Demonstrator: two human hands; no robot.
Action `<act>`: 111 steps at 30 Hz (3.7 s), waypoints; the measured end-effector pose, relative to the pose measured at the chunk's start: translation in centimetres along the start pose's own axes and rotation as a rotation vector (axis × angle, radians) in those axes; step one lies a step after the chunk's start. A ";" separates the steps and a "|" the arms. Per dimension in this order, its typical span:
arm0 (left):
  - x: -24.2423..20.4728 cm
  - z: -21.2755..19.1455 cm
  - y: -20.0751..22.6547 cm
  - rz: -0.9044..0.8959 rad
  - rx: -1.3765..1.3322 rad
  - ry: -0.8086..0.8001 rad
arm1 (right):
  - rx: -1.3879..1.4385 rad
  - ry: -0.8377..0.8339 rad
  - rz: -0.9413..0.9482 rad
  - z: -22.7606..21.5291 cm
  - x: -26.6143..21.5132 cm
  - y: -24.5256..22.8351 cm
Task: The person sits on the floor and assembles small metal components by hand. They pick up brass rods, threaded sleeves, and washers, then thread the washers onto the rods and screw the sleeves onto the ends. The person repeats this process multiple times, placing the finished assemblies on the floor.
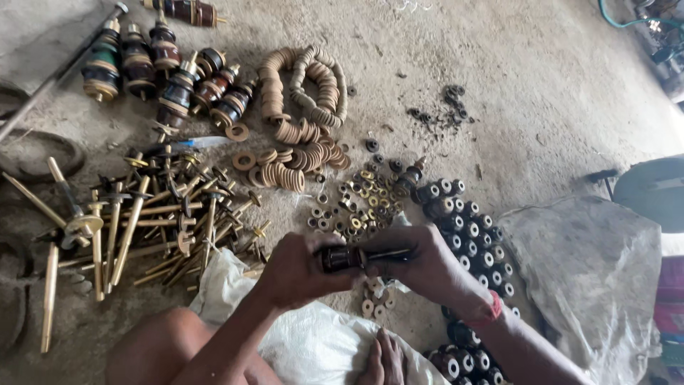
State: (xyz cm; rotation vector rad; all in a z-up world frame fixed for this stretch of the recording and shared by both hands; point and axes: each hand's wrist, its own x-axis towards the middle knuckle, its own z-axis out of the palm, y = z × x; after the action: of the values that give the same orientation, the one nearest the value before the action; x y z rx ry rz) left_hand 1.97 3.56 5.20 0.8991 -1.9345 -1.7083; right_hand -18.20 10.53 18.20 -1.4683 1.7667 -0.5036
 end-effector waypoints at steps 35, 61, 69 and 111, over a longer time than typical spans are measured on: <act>3.9 -1.5 -3.7 -0.067 -0.765 0.244 | -0.178 0.520 -0.006 13.8 6.9 25.0; 4.4 -0.6 -4.0 -0.165 -0.518 0.302 | -0.552 0.489 0.026 3.7 13.6 31.8; 5.7 0.4 -5.4 -0.220 -0.521 0.223 | -0.757 0.451 0.014 5.0 14.0 32.5; 2.2 1.3 -5.6 0.178 -0.787 0.079 | -0.510 0.472 0.548 13.4 -0.7 32.9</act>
State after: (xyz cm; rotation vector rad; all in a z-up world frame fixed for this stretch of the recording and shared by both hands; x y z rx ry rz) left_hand 0.64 2.67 -0.74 0.4625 -1.0740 -2.0283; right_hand -29.23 21.96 -13.55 -1.1437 2.7080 -0.1101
